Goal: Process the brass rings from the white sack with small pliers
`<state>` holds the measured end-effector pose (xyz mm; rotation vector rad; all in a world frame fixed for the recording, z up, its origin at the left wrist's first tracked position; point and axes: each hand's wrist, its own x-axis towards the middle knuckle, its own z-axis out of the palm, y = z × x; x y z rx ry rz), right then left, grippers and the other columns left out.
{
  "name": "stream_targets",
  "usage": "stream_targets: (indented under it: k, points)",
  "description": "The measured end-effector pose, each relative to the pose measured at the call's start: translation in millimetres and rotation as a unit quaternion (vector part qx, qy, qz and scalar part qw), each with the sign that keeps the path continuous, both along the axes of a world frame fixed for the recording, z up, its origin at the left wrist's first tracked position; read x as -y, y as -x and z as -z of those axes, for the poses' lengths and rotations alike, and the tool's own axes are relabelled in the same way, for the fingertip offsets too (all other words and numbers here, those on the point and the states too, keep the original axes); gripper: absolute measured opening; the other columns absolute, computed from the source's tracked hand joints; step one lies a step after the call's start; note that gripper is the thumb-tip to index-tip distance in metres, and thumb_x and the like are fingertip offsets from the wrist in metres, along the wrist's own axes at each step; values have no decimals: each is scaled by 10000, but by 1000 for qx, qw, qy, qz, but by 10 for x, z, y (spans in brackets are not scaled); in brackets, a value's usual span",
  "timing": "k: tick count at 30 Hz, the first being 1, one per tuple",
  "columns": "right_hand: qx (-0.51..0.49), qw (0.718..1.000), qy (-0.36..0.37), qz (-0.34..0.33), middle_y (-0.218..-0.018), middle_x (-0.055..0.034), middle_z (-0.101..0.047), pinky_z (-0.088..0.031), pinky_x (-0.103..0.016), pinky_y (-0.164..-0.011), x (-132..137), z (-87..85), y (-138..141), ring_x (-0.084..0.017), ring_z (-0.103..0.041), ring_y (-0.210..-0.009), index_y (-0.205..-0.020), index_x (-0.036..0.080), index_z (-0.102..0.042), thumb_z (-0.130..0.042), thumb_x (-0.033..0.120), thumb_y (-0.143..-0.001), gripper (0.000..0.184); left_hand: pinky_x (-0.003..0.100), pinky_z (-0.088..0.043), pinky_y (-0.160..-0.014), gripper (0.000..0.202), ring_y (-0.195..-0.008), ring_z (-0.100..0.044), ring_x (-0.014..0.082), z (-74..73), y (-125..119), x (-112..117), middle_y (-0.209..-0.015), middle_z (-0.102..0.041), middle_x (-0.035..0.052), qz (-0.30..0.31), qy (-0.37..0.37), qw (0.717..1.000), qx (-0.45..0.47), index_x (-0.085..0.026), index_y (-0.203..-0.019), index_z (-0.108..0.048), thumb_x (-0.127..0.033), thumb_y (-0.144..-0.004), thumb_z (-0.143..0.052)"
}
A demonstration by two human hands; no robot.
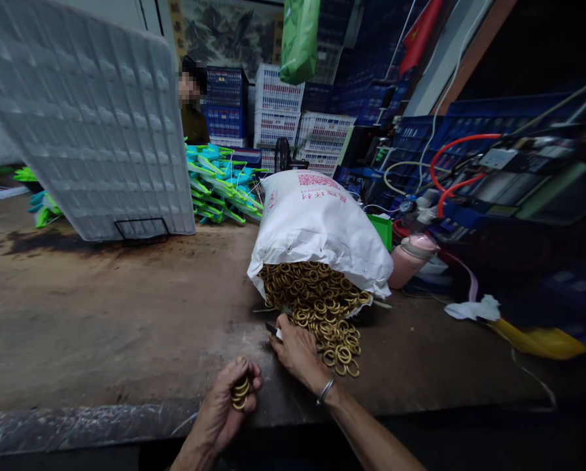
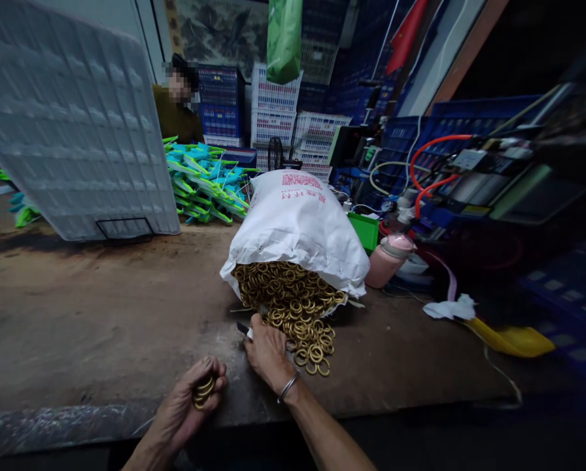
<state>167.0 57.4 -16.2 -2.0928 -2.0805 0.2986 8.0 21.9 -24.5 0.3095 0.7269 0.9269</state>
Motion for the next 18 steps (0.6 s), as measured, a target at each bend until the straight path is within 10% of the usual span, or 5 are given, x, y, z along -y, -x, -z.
stream_targets:
  k: [7, 13, 18]
  points:
    - [-157, 987, -28, -3, -664, 23, -559, -267, -217, -542, 76, 23, -5, -126, -526, -620, -846, 216, -495, -447, 253, -811, 69, 124, -267, -356, 281, -447, -430, 39, -23, -100, -26, -599, -499, -52, -12, -39, 994, -105, -167, -783, -511, -354, -659, -680]
    - [-403, 915, -13, 8, -609, 59, -439, -312, -197, -528, 93, 25, 56, -101, -415, -565, -740, 208, -450, -426, 271, -777, 76, 136, -269, -344, 439, -399, -405, 53, 1, -227, -70, -551, -469, -75, -29, -92, 968, -232, -199, -978, -487, -489, -672, -610]
    - [-493, 870, 23, 9, -565, 76, -386, -313, -196, -507, 98, 25, 95, -91, -371, -523, -739, 206, -420, -449, 342, -770, 143, 151, -245, -354, 341, -373, -325, 43, -19, -297, -135, -497, -423, -76, -13, -127, 950, -284, -173, -724, -525, -498, -665, -608]
